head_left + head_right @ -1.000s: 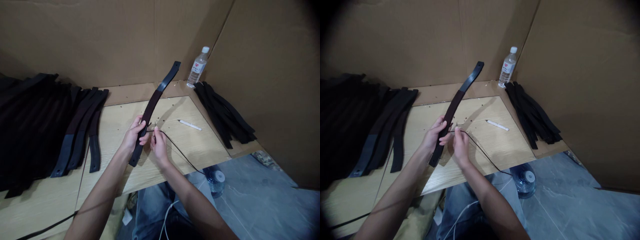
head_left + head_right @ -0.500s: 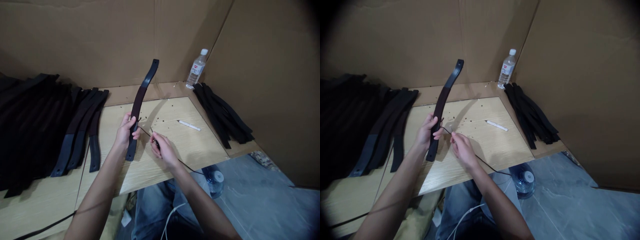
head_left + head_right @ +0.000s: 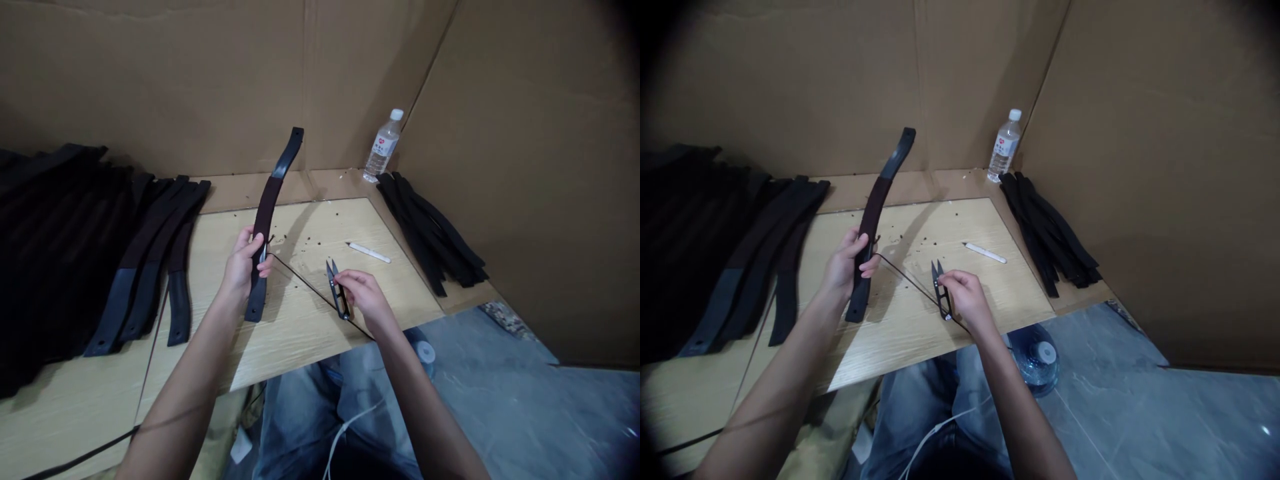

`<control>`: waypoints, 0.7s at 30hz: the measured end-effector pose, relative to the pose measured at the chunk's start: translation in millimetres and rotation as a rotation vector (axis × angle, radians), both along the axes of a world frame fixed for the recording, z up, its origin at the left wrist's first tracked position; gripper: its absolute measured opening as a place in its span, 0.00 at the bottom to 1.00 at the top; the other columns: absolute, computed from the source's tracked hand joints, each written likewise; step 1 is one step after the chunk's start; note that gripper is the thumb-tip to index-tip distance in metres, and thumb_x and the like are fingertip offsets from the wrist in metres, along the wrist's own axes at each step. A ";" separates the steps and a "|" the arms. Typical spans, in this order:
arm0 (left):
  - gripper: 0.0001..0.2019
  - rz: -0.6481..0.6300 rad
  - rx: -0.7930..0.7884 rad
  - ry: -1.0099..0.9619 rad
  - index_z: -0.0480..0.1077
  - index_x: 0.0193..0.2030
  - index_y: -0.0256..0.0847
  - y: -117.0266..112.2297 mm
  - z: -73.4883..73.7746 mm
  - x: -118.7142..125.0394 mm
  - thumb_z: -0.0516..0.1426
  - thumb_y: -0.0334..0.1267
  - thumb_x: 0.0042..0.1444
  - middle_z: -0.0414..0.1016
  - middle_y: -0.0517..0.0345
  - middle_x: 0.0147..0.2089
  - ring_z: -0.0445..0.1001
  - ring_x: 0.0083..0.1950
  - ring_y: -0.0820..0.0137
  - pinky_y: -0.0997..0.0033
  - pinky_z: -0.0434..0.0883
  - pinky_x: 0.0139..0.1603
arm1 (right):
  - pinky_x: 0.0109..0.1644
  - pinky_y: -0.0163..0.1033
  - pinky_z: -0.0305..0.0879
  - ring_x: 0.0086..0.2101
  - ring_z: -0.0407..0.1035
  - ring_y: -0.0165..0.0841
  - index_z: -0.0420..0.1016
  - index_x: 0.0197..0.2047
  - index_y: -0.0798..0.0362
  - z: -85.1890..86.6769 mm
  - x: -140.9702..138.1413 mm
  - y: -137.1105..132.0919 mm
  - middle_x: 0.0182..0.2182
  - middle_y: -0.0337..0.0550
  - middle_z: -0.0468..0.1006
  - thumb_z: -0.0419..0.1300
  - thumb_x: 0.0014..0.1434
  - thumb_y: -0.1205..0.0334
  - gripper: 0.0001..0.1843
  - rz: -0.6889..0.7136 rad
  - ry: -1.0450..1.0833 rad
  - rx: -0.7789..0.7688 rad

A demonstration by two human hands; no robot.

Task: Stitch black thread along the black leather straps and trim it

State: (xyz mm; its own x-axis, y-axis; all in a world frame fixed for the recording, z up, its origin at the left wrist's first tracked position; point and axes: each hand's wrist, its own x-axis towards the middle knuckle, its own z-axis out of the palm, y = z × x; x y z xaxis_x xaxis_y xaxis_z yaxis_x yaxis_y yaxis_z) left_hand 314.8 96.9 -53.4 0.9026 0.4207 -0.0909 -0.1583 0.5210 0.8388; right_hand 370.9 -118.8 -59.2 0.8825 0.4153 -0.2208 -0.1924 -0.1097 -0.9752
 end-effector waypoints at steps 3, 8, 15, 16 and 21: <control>0.11 -0.006 0.006 0.006 0.56 0.37 0.44 -0.2 -1.3 0.5 0.57 0.34 0.52 0.60 0.66 0.31 0.53 0.14 0.85 0.84 0.50 0.10 | 0.22 0.32 0.46 0.19 0.53 0.23 0.73 0.26 0.58 -5.5 -1.6 -0.3 0.19 0.37 0.65 0.60 0.43 0.54 0.14 0.103 0.076 -0.051; 0.11 -0.004 0.016 0.003 0.56 0.37 0.44 0.2 -2.2 1.6 0.57 0.35 0.51 0.59 0.67 0.30 0.53 0.14 0.85 0.84 0.50 0.10 | 0.21 0.30 0.48 0.17 0.54 0.23 0.73 0.26 0.58 -31.1 4.4 1.8 0.18 0.37 0.65 0.55 0.50 0.56 0.14 0.212 -0.054 -0.197; 0.14 -0.012 0.032 0.022 0.56 0.38 0.44 -3.4 -0.7 1.3 0.59 0.36 0.49 0.58 0.68 0.28 0.53 0.14 0.84 0.84 0.50 0.09 | 0.19 0.30 0.53 0.16 0.62 0.26 0.71 0.27 0.57 -37.2 8.1 4.7 0.21 0.42 0.72 0.53 0.56 0.57 0.13 0.139 -0.168 -0.406; 0.14 -0.012 0.029 0.026 0.56 0.38 0.44 -4.1 -0.4 1.0 0.59 0.37 0.49 0.58 0.68 0.28 0.53 0.14 0.84 0.84 0.50 0.09 | 0.19 0.30 0.54 0.16 0.63 0.27 0.71 0.28 0.57 -36.6 7.9 5.2 0.22 0.43 0.73 0.53 0.57 0.57 0.13 0.124 -0.182 -0.422; 0.16 -0.014 0.015 0.036 0.56 0.38 0.44 -6.3 -0.4 0.4 0.60 0.37 0.48 0.59 0.69 0.28 0.53 0.14 0.84 0.84 0.50 0.09 | 0.22 0.32 0.58 0.19 0.67 0.30 0.74 0.32 0.57 -37.6 7.4 8.0 0.21 0.43 0.73 0.55 0.56 0.55 0.13 0.102 -0.252 -0.456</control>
